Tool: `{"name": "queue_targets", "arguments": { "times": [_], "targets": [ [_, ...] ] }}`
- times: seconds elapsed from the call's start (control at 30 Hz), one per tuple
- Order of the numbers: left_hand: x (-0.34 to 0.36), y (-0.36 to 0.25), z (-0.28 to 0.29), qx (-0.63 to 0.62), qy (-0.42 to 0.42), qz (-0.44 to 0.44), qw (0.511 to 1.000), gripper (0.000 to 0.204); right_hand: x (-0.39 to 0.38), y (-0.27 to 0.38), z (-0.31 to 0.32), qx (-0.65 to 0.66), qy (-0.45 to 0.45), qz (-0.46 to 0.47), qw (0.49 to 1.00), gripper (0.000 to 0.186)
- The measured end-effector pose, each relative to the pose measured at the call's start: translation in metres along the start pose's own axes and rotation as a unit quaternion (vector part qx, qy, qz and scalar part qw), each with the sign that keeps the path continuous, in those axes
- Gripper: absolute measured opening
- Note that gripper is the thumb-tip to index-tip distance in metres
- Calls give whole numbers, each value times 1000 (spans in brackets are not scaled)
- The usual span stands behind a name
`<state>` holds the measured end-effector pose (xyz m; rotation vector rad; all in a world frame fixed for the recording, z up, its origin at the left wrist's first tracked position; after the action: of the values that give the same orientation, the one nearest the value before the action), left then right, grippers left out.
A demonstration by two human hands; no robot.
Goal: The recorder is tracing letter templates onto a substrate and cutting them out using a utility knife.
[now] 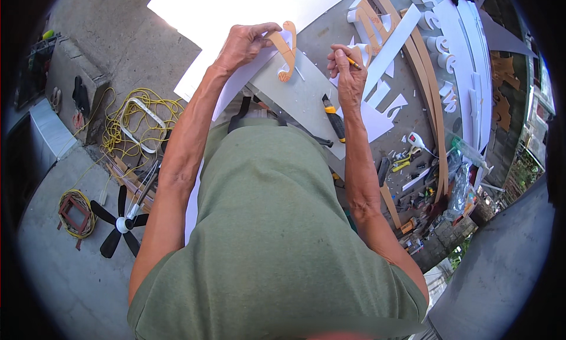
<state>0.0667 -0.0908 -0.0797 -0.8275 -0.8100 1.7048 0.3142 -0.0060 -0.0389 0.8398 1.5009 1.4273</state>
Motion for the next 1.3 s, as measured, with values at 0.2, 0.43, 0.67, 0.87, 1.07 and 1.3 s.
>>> {"name": "queue_targets", "arguments": {
  "times": [0.2,0.43,0.67,0.87,1.07,1.3],
  "targets": [
    [-8,13,35,-17,-96,95,991,37,-31,-14,16,-228,0,126,965,24],
    [10,17,47,-9,-104,94,990,40,-27,-9,-18,-96,-2,5,995,18],
    [-4,36,64,-51,-147,61,986,44,14,-16,-63,-134,66,-59,987,28],
    [-8,36,67,-123,-136,101,978,38,40,-31,-83,-164,97,-44,981,44],
    [-3,36,64,-117,-97,108,983,41,47,-24,-94,-202,117,-24,972,46],
    [10,32,57,-87,-78,105,988,30,60,-24,-97,-195,121,-23,973,49]
  ]
}}
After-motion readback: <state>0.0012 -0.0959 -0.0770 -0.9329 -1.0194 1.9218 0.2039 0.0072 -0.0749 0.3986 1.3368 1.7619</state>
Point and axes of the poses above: each hand's wrist, its own x-axis towards the middle knuckle, its own z-axis out of the back of the hand, y = z × x, the point moved 3 cm from there along x, towards the middle knuckle, and after that the axes turned 2 degrees about z, right-handed, at the moved point
